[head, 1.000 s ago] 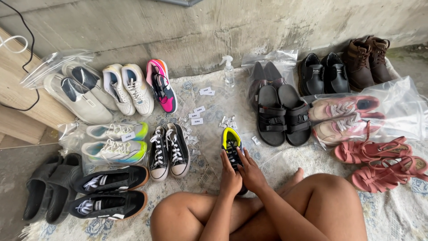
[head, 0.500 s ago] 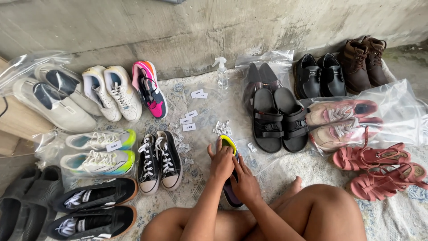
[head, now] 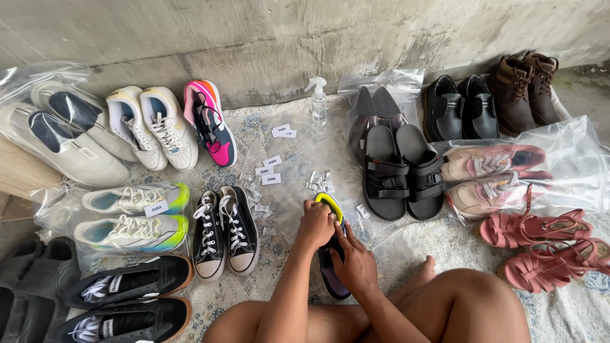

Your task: The person sits on a rug surrounded by various shoes and cleans a single blue and yellow sneaker. They use a small white cloth to wipe the interior lining and the exterior surfaces, including the toe box and sides, while turning the shoe over to access different areas.

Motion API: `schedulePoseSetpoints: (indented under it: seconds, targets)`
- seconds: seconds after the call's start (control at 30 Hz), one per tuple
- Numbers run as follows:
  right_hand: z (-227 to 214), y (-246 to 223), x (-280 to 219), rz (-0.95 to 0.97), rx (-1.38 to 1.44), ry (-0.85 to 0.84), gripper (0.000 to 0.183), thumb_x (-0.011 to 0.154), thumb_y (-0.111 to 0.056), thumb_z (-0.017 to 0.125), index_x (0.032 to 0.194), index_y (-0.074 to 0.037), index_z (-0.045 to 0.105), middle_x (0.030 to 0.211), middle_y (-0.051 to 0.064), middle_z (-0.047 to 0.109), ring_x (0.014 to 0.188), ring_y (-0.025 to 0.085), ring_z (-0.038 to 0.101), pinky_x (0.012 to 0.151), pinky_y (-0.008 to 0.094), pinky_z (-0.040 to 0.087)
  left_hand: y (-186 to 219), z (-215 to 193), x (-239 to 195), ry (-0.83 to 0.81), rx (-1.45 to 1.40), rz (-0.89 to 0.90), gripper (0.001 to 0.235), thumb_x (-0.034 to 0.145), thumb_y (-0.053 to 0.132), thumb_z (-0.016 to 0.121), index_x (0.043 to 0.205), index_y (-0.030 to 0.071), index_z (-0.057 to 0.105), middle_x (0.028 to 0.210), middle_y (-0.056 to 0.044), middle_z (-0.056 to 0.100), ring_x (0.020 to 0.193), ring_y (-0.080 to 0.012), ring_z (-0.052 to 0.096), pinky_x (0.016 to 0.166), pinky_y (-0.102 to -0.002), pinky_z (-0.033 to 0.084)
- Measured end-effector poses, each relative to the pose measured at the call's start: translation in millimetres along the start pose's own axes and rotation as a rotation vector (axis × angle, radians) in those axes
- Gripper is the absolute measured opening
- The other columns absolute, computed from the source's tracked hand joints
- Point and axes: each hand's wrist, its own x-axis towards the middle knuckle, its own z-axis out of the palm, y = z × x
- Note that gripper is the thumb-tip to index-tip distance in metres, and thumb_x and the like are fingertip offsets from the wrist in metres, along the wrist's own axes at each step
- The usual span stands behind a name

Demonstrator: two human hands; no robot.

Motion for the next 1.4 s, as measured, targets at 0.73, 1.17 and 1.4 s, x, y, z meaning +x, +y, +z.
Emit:
schedulePoseSetpoints:
  seconds: [0.73,1.17,1.4]
  targets:
    - [-13,-12,-3,0.105,0.167,0.017,0.079,0.087,-0.035,0.074,0.157,-0.042,0.038,0.156,0.002,0.048,0.116,0.039,0.067,0.083,0.051,0.062,-1,-39,-27,-0.076,-0.535,-0.094,0.036,0.098,0.031,0.064,0.114,-0.002,0.062,0.141,-0.021,0.044,0.132,-0.0489,0.051,0.104,-0.053,0.051]
    - [7,-3,0,0.103,0.081,0.008,0.079,0.09,-0.035,0.071,0.159,-0.036,0.033,0.161,0.0,0.041,0.106,0.039,0.07,0.076,0.049,0.063,25,-42,-28,-0.201,-0.256,-0.047,0.044,0.107,0.032,0.044,0.129,-0.004,0.059,0.132,-0.029,0.052,0.122,-0.0444,0.059,0.095,-0.048,0.055]
    - [8,6,1,0.11,0.164,0.023,0.082,0.089,-0.034,0.073,0.159,-0.042,0.032,0.156,0.002,0.048,0.111,0.04,0.068,0.078,0.049,0.063,7,-41,-32,-0.164,-0.463,-0.009,0.04,0.107,0.033,0.047,0.114,-0.003,0.062,0.111,-0.029,0.065,0.109,-0.0454,0.064,0.088,-0.051,0.052]
